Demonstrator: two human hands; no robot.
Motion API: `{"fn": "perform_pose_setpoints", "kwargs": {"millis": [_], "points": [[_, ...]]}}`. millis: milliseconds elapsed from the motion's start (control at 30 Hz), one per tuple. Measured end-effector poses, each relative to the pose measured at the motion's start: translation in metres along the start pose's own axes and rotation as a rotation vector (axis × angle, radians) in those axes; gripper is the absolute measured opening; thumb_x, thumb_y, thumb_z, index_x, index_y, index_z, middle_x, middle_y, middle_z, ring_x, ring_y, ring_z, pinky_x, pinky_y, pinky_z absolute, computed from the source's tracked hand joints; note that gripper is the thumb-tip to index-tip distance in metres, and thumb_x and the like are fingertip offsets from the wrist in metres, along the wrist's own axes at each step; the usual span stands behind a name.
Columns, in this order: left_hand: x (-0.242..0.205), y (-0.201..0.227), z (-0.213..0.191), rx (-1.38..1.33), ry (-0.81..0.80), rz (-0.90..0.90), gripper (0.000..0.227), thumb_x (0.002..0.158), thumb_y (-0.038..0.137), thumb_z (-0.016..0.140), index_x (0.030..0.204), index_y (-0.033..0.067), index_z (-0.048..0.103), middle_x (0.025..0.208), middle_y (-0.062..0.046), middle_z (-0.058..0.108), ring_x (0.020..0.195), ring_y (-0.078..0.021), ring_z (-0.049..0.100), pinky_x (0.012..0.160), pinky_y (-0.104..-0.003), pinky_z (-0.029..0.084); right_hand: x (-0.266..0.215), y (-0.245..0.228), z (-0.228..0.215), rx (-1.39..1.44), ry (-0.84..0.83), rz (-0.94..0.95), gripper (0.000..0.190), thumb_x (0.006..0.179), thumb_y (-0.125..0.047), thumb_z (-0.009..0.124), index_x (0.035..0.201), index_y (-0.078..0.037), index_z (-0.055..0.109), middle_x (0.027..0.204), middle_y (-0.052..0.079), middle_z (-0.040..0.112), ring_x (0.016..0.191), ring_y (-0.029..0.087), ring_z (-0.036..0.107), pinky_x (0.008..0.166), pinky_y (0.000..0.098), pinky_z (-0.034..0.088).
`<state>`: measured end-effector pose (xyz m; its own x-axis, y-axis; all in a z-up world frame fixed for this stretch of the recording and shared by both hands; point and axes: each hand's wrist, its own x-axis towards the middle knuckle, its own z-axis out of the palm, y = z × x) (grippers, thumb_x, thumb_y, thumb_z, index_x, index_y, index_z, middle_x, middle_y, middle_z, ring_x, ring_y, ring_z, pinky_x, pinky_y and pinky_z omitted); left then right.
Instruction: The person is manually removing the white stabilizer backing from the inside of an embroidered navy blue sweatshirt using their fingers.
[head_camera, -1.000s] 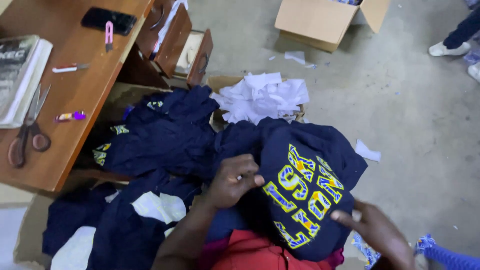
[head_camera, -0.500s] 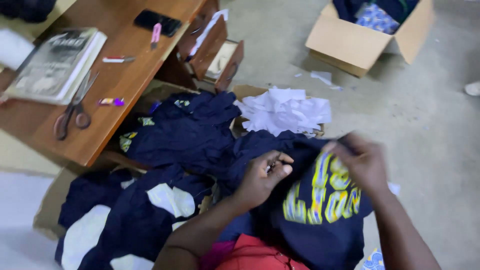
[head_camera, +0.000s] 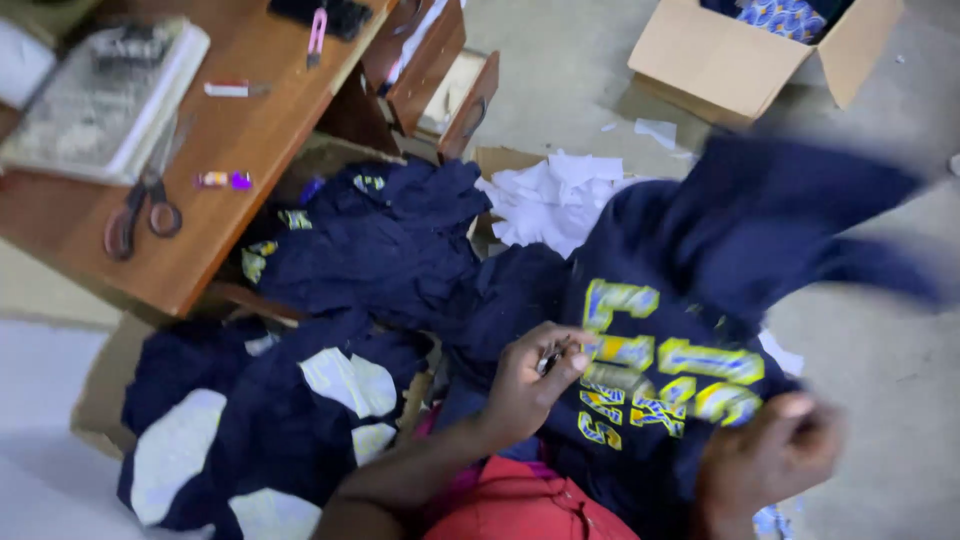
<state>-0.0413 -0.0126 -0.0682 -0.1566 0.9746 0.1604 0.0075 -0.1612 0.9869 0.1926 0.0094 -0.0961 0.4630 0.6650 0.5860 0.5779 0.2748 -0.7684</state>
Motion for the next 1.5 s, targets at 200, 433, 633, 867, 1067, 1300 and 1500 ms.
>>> {"fn": "perform_pose_setpoints", "kwargs": {"millis": [200,433,633,867,1067,1300,1500], "points": [[0.006,-0.039,0.015,0.154,-0.069,0.091,0.053,0.098,0.031,0.071,0.144,0.0055,0.062,0.139,-0.017,0.066,0.131,-0.0286,0.065,0.111,-0.038,0.052,-0.044,0.075,-0.059,0.072,-0.460,-0.189,0.025,0.101,-0.018,0.065,0.111,0.003,0.075,0.111,0.022,0.077,0.087,0.025,0.074,0.085,0.0318,0.056],[0.005,-0.075,0.014,-0.176,-0.683,-0.356,0.031,0.091,0.039,0.077,0.109,0.0139,0.072,0.093,0.005,0.059,0.077,-0.0072,0.053,0.070,-0.026,0.040,-0.024,0.129,-0.083,0.246,-0.919,-0.782,0.046,0.100,-0.038,0.062,0.135,-0.008,0.061,0.128,0.015,0.070,0.116,0.038,0.072,0.102,0.0510,0.058],[0.011,-0.014,0.002,-0.131,-0.042,0.092,0.020,0.092,0.011,0.078,0.079,0.0118,0.062,0.081,0.004,0.059,0.078,-0.0100,0.055,0.073,-0.029,0.045,-0.017,0.045,-0.046,-0.087,-0.867,0.022,0.081,0.072,-0.062,0.075,0.134,-0.010,0.066,0.096,0.009,0.062,0.087,0.022,0.057,0.079,0.0401,0.045],[0.004,0.046,0.007,0.184,0.140,0.638,0.010,0.090,-0.002,0.082,0.092,-0.0025,0.072,0.086,-0.013,0.069,0.071,-0.0239,0.067,0.068,-0.033,0.055,-0.021,-0.003,-0.072,0.640,-1.099,1.175,0.093,0.061,0.016,0.091,0.148,0.007,0.063,0.134,0.029,0.083,0.121,0.039,0.076,0.110,0.0548,0.055],[0.050,0.019,0.018,0.721,0.139,0.456,0.016,0.101,0.018,0.073,0.104,0.0022,0.069,0.081,-0.009,0.059,0.073,-0.0327,0.064,0.059,-0.044,0.047,-0.007,-0.039,-0.029,0.398,-0.786,1.160,0.044,0.084,0.000,0.071,0.125,0.015,0.073,0.113,0.034,0.082,0.095,0.048,0.079,0.087,0.0580,0.065],[0.018,0.003,0.042,0.767,0.121,0.485,0.047,0.106,0.017,0.070,0.148,0.0013,0.057,0.119,-0.017,0.060,0.105,-0.0332,0.069,0.090,-0.041,0.057,-0.031,-0.018,-0.037,0.751,-0.588,1.237,0.058,0.061,0.010,0.071,0.119,0.019,0.069,0.099,0.036,0.077,0.077,0.051,0.074,0.073,0.0619,0.063],[-0.036,0.008,0.040,0.327,-0.499,0.216,0.065,0.108,0.001,0.051,0.167,0.0019,0.024,0.140,-0.023,0.043,0.106,-0.0286,0.061,0.108,-0.037,0.051,-0.042,0.007,-0.030,0.826,-0.446,1.175,0.072,0.062,0.009,0.062,0.134,0.007,0.061,0.109,0.031,0.074,0.086,0.047,0.072,0.076,0.0588,0.060]]}}
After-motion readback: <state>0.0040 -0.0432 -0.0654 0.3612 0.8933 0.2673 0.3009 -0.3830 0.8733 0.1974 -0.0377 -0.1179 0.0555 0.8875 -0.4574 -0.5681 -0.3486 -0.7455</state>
